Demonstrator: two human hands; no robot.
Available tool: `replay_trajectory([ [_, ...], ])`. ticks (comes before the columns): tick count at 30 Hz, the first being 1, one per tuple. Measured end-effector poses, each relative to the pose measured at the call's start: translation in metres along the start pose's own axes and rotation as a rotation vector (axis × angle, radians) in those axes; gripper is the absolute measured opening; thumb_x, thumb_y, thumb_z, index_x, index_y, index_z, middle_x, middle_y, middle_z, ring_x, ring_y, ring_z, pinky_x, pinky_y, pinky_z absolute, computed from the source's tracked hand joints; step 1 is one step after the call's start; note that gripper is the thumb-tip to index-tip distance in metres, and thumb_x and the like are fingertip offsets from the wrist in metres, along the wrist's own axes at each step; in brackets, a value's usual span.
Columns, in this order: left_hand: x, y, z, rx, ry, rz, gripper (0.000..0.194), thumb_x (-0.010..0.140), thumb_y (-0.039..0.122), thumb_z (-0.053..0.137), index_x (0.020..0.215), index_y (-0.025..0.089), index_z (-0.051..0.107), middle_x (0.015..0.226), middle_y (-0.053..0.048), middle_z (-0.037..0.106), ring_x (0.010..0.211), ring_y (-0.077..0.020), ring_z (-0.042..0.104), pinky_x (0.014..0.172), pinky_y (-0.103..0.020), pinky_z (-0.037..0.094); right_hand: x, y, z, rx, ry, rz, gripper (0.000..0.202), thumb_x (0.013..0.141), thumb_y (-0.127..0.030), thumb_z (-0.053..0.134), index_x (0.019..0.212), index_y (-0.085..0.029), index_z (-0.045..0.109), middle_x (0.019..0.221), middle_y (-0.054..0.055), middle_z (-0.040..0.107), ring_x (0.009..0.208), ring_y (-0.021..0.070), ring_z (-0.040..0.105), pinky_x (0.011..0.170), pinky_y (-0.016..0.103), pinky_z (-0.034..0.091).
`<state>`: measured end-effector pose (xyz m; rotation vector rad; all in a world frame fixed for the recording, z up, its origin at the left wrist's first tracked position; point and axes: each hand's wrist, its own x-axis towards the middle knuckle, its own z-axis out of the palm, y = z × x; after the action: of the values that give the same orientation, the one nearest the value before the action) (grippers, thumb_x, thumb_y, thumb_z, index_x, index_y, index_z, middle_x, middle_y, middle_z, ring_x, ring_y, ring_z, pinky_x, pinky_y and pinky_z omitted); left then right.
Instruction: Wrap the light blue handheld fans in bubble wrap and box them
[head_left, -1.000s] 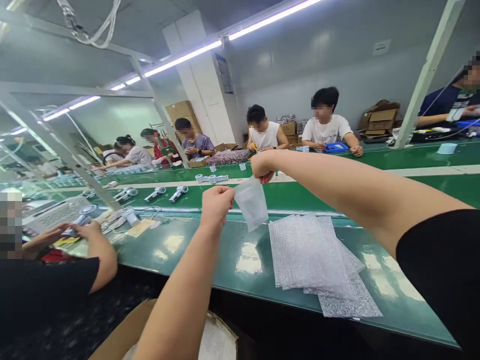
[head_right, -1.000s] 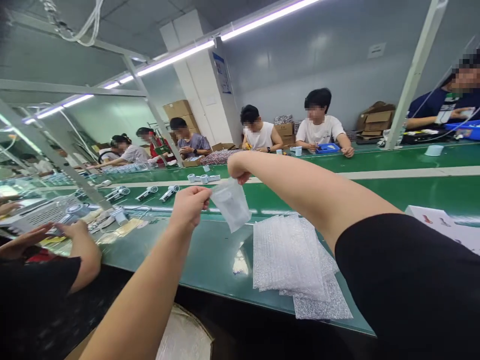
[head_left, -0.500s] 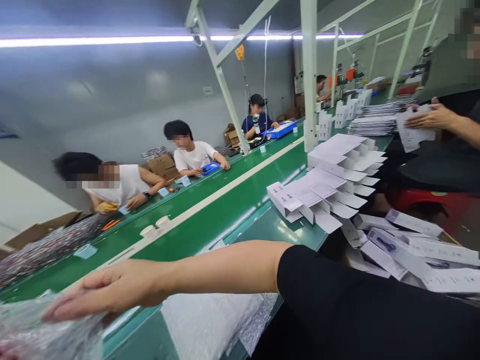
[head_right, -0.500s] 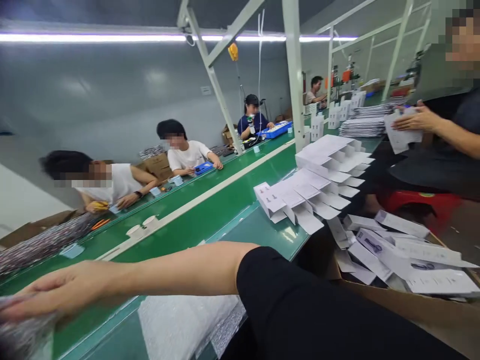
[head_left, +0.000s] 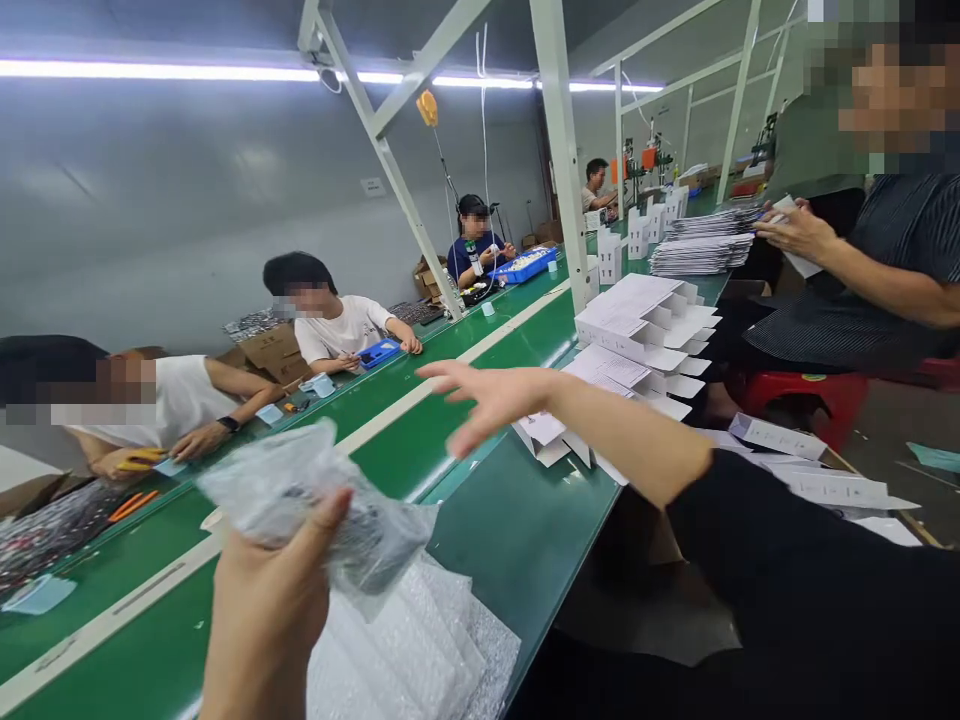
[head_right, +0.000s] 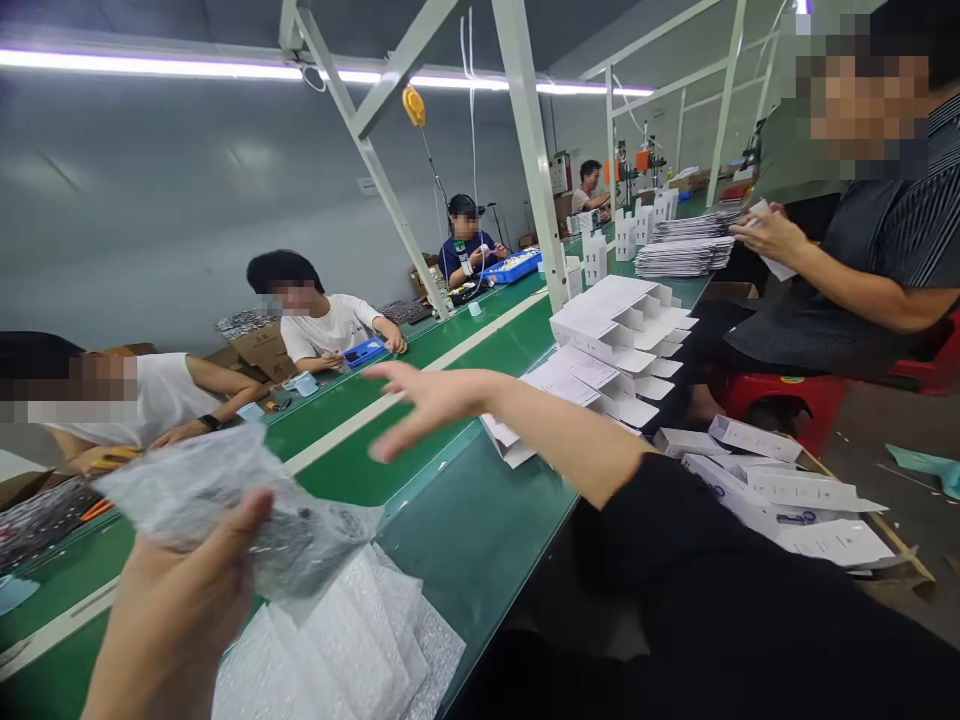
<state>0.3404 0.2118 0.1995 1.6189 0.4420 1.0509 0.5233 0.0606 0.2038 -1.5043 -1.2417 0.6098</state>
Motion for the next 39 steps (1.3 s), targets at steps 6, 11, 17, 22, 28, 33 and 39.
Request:
replay_trajectory([
  [6, 0.009, -0.012, 0.003, -0.297, 0.238, -0.317, 0.014, 0.067, 0.024, 0.068, 0.081, 0.028, 0.067, 0.098, 0.005, 0.071, 0.106, -0.0211, 0.061, 0.104, -0.042, 0.044, -0.066, 0.103, -0.018, -0.691, 0.506, 0.179, 0.038, 0.05, 0.006, 0.073, 0.07, -0.02, 0.054, 0.115, 0.019, 0.059, 0.137, 0.0451, 0.021, 0.108, 0.063, 0.014],
  [11, 0.004, -0.01, 0.011, -0.327, 0.176, -0.387, 0.012, 0.067, 0.023, 0.067, 0.078, 0.026, 0.067, 0.089, 0.0, 0.071, 0.112, -0.0265, 0.058, 0.104, -0.048, 0.043, -0.045, 0.075, -0.027, -0.888, 0.345, 0.229, 0.028, 0.064, 0.009, 0.056, 0.068, -0.018, 0.054, 0.096, 0.017, 0.065, 0.115, 0.0382, 0.051, 0.096, 0.063, 0.032],
  [17, -0.005, 0.011, 0.008, -0.397, 0.177, -0.245, 0.008, 0.071, 0.029, 0.067, 0.079, 0.03, 0.067, 0.087, 0.002, 0.072, 0.114, -0.0251, 0.057, 0.102, -0.044, 0.046, 0.032, -0.012, -0.059, -1.011, -0.193, 0.226, 0.021, 0.059, 0.005, 0.066, 0.055, -0.015, 0.059, 0.072, 0.004, 0.066, 0.092, 0.0255, 0.062, 0.089, 0.039, 0.043],
  [22, -0.013, 0.012, 0.01, -0.402, 0.082, -0.05, 0.018, 0.08, 0.038, 0.058, 0.096, 0.033, 0.067, 0.094, 0.001, 0.073, 0.114, -0.029, 0.057, 0.094, -0.049, 0.051, 0.071, -0.036, -0.038, -1.074, -0.462, 0.202, 0.019, 0.053, 0.001, 0.073, 0.056, -0.016, 0.064, 0.06, -0.003, 0.061, 0.073, 0.0187, 0.062, 0.075, 0.031, 0.046],
  [28, -0.019, 0.02, 0.044, -0.685, 0.003, 0.117, 0.026, 0.08, 0.045, 0.061, 0.098, 0.026, 0.066, 0.109, -0.001, 0.07, 0.122, -0.0261, 0.052, 0.108, -0.045, 0.037, 0.069, -0.025, -0.025, -0.865, -0.504, -0.084, 0.031, 0.045, -0.004, 0.08, 0.069, -0.016, 0.063, 0.063, -0.006, 0.055, 0.073, 0.0161, 0.055, 0.069, 0.024, 0.041],
  [33, -0.018, 0.016, 0.076, -0.811, -0.052, 0.087, 0.026, 0.07, 0.039, 0.074, 0.091, 0.025, 0.067, 0.108, 0.002, 0.07, 0.121, -0.0243, 0.052, 0.11, -0.041, 0.035, 0.055, -0.021, -0.032, -0.571, -0.337, -0.071, 0.017, 0.058, -0.001, 0.068, 0.064, -0.014, 0.058, 0.056, -0.007, 0.051, 0.063, 0.0116, 0.05, 0.061, 0.021, 0.036],
  [39, -0.021, 0.002, 0.073, -0.713, -0.062, 0.04, 0.042, 0.053, 0.029, 0.086, 0.091, 0.028, 0.068, 0.097, 0.003, 0.072, 0.104, -0.0213, 0.062, 0.1, -0.037, 0.045, 0.037, 0.003, -0.047, -0.303, -0.121, -0.019, 0.014, 0.079, -0.026, 0.062, 0.084, -0.013, 0.059, 0.078, 0.001, 0.064, 0.068, 0.0119, 0.058, 0.062, 0.022, 0.044],
])
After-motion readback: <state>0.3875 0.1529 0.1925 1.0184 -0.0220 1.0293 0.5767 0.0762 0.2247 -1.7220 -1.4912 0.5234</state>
